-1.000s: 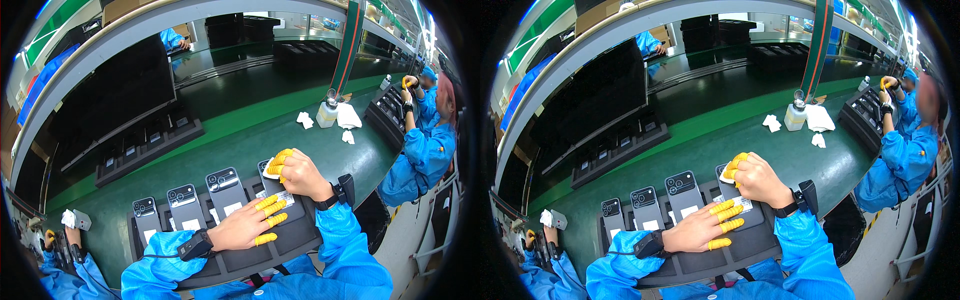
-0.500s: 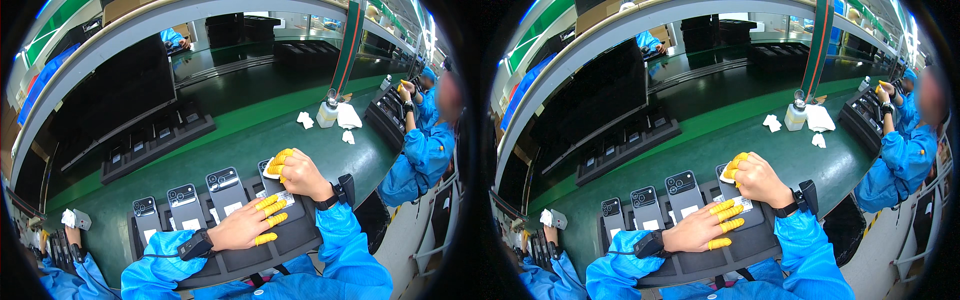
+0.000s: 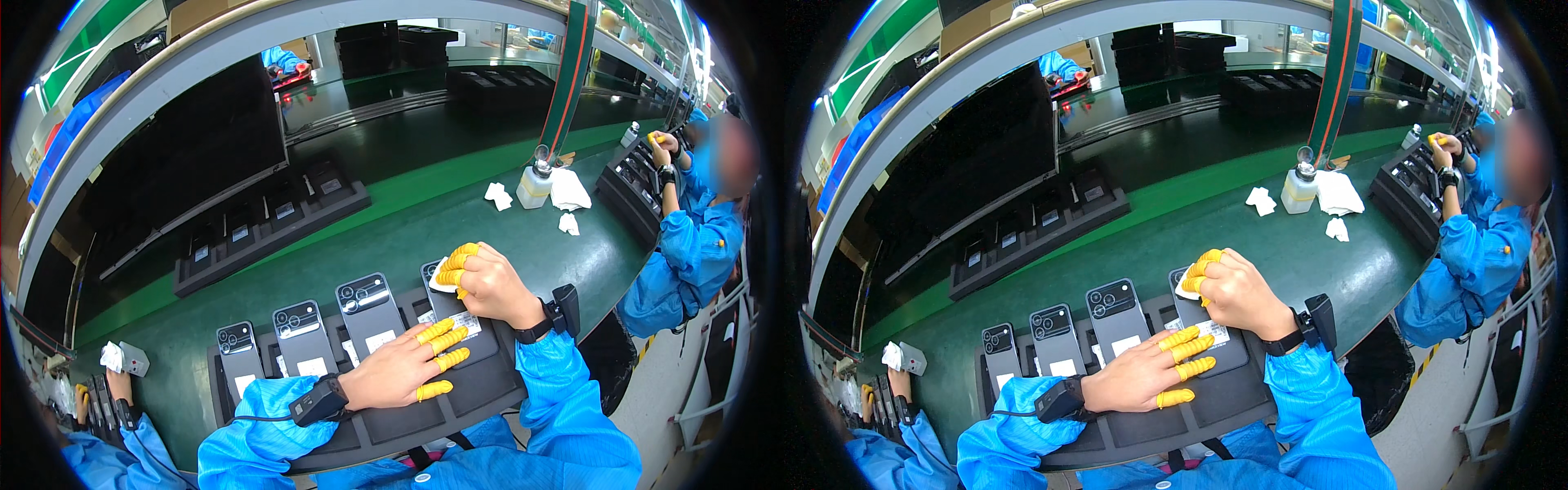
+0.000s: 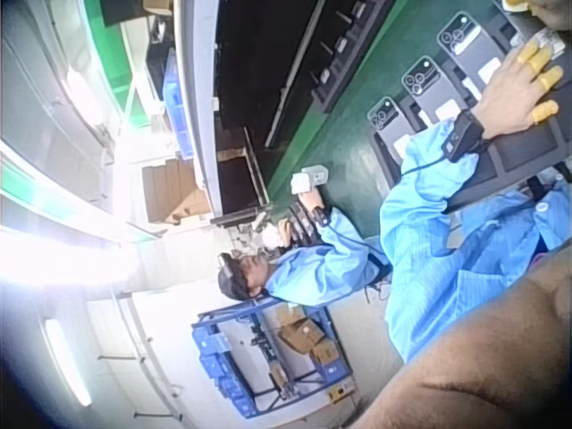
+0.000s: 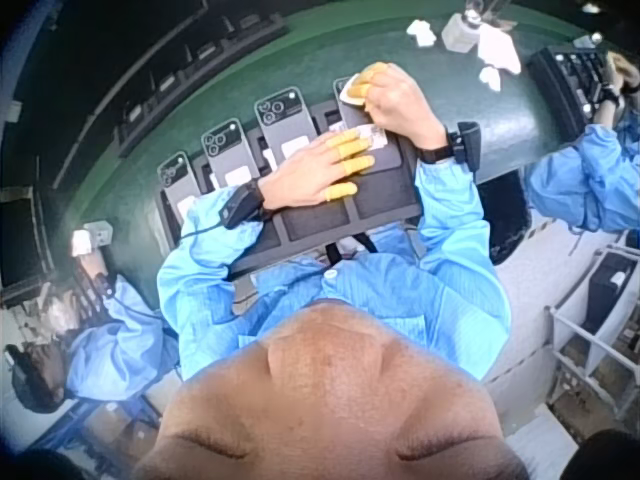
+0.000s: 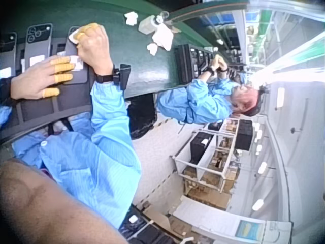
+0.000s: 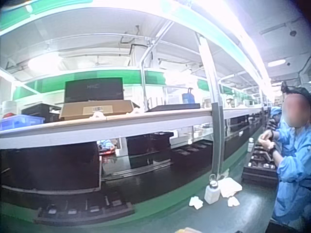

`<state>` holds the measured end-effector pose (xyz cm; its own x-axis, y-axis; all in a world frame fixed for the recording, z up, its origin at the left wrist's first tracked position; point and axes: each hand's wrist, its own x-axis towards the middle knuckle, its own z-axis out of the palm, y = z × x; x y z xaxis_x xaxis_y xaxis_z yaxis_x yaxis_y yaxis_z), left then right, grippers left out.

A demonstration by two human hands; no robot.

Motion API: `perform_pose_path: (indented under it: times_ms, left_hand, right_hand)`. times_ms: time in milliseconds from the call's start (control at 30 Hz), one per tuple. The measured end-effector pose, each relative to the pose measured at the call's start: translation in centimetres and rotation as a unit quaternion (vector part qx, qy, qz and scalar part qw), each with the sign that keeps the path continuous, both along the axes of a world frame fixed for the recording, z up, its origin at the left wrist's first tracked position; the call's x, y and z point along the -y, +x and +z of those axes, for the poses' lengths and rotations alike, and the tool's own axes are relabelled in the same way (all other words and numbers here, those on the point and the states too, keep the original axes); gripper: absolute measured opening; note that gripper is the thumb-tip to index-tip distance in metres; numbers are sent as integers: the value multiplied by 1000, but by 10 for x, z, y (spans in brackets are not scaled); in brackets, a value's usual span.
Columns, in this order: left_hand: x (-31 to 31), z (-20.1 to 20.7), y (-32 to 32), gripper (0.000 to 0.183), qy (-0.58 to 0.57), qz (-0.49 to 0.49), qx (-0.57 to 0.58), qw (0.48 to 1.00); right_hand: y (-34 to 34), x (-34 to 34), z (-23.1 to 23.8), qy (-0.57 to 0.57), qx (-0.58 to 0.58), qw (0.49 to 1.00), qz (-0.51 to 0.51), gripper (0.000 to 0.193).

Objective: The recorder cleans the back panels and camera lenses of several smartphones using a cleaning cloth and solvent on an assembly line.

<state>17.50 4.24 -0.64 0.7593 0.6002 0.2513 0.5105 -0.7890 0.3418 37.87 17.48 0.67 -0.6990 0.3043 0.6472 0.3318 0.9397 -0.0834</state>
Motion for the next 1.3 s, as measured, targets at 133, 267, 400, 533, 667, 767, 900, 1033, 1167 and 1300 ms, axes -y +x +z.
perform_pose_path:
  times_ms: [133, 267, 400, 533, 667, 767, 900, 1033, 1167, 1300]
  left_hand:
    - [0, 0, 0, 53, -3, 0, -1, 1000]
    - [0, 0, 0, 53, -1, -1, -3, 1000]
    - [-1, -1, 0, 53, -1, -2, 1, 1000]
    - [-1, -3, -1, 56, -9, -6, -8, 1000]
    - [-2, -4, -1, 56, -11, -6, -10, 1000]
    - [-1, -4, -1, 55, -11, -6, -10, 1000]
    - [-1, -3, -1, 55, -9, -6, -13, 1000]
    - [-2, -3, -1, 55, -8, -7, -15, 1000]
    - [-2, -4, -1, 55, -5, -7, -13, 1000]
    - [-1, -3, -1, 55, -6, -4, -12, 1000]
  right_hand:
    - [0, 0, -1, 0, 0, 1000, -1, 9]
    - [0, 0, -1, 1, -4, 1000, 2, 9]
    - [0, -1, -1, 0, -3, 1000, 1, 10]
    - [0, 0, 0, 3, -3, 1000, -1, 9]
    - [0, 0, 0, 1, -3, 1000, 0, 10]
    - [0, 0, 0, 0, -1, 1000, 1, 10]
    - [0, 0, -1, 0, -4, 1000, 3, 10]
    - [1, 0, 0, -1, 0, 1000, 0, 11]
    - [0, 0, 1, -2, 0, 1000, 1, 11]
    - [0, 1, 1, 0, 2, 1000, 1, 11]
